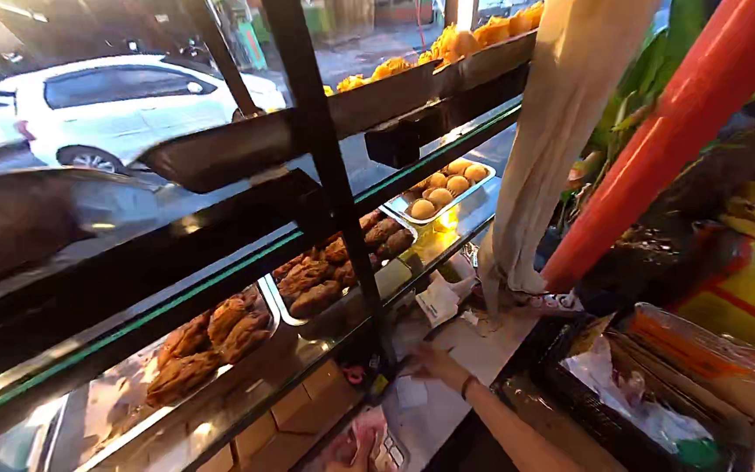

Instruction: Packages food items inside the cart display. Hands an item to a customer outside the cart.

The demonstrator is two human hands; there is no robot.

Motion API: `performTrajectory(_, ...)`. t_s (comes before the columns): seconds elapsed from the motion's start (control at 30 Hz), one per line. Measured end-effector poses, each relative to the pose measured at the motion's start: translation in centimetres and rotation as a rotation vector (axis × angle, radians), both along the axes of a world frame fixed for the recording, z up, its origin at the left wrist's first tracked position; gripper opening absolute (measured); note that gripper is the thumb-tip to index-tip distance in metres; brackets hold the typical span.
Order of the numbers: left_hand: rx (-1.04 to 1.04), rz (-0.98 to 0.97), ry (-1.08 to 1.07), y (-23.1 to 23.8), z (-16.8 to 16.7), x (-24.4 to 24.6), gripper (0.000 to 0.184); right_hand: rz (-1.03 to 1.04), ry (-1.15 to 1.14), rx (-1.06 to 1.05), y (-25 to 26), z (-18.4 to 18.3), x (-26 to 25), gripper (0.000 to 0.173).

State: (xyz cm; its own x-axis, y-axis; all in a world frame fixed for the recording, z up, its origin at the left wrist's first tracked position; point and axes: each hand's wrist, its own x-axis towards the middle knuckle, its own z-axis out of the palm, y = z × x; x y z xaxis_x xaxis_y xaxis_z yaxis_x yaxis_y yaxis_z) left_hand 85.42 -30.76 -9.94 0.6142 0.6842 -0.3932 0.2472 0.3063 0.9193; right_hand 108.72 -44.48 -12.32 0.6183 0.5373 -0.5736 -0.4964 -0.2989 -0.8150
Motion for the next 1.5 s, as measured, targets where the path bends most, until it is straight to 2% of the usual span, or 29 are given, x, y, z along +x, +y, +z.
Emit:
performTrajectory(0.07,0.033,-0.013,0.06,-1.3,0.2,1.6,0.047,-0.158,0.086,-0.118,2.1,-1.6,4.6,0.042)
performTrajectory(0.13,0.044,-0.061,0.056,-2.2,-0.1,3.1,0.032,-0.2,0.137,-0.15,4.2,-3.0,8.0,0.046)
performTrajectory(0.3,0.057,-0.213,0.044,-3.7,-0.7,6.4,0.021,-0.25,0.069,-0.245,7.2,-6.0,10.1,0.044)
performTrajectory(0.5,0.124,-0.356,0.059,-4.7,-3.3,13.4,0.034,-0.17,-0.08,-0.32,1.7,-7.2,5.2,0.045)
performTrajectory(0.57,0.165,-0.395,0.1,-4.9,-4.3,16.5,0.039,-0.089,-0.115,-0.322,-1.0,-7.7,4.5,0.045)
performTrajectory(0.63,0.24,-0.394,0.098,-4.9,-5.3,19.6,0.043,-0.002,-0.118,-0.406,-3.1,-6.7,4.6,0.043)
performTrajectory(0.67,0.293,-0.38,0.102,-4.8,-5.7,21.1,0.045,-0.013,-0.188,-0.45,-3.7,-5.7,4.7,0.04)
performTrajectory(0.73,0.359,-0.373,0.166,-4.1,-5.8,23.5,0.049,-0.166,-0.52,-0.471,-4.1,-3.5,5.0,0.033)
performTrajectory(0.8,0.398,-0.416,0.275,-3.4,-5.6,24.8,0.053,-0.261,-0.848,-0.344,-3.2,-2.0,5.9,0.025)
performTrajectory(0.83,0.418,-0.454,0.308,-3.2,-5.9,25.0,0.056,-0.209,-0.939,-0.264,-2.5,-1.5,6.6,0.022)
performTrajectory(0.9,0.492,-0.52,0.274,-3.0,-7.1,25.1,0.059,0.054,-0.916,-0.147,-0.6,-1.1,8.1,0.022)
performTrajectory(1.0,0.531,-0.56,0.247,-3.6,-7.9,24.5,0.058,0.513,-0.737,-0.266,2.0,-1.3,10.5,0.03)
performTrajectory(1.07,0.565,-0.513,0.272,-4.8,-6.9,23.2,0.059,0.681,-0.739,-0.353,2.7,-2.7,11.4,0.044)
performTrajectory(1.13,0.672,-0.493,0.276,-6.4,-5.9,21.5,0.06,0.77,-0.835,-0.426,3.2,-3.7,11.2,0.042)
performTrajectory(1.2,0.804,-0.547,0.347,-7.8,-6.1,19.9,0.071,0.802,-0.944,-0.524,3.7,-3.9,10.0,0.035)
performTrajectory(1.3,0.905,-0.708,0.525,-8.2,-6.7,19.3,0.085,0.654,-1.138,-0.506,3.9,-4.9,9.0,0.03)
performTrajectory(1.33,0.903,-0.754,0.557,-7.9,-6.7,19.3,0.084,0.606,-1.157,-0.452,3.9,-5.0,9.0,0.029)
performTrajectory(1.4,0.897,-0.816,0.603,-7.8,-6.5,19.3,0.079,0.658,-1.098,-0.405,4.3,-4.7,9.0,0.03)
performTrajectory(1.5,0.915,-0.828,0.619,-8.2,-6.5,19.0,0.078,0.825,-1.036,-0.56,5.5,-3.6,9.1,0.032)
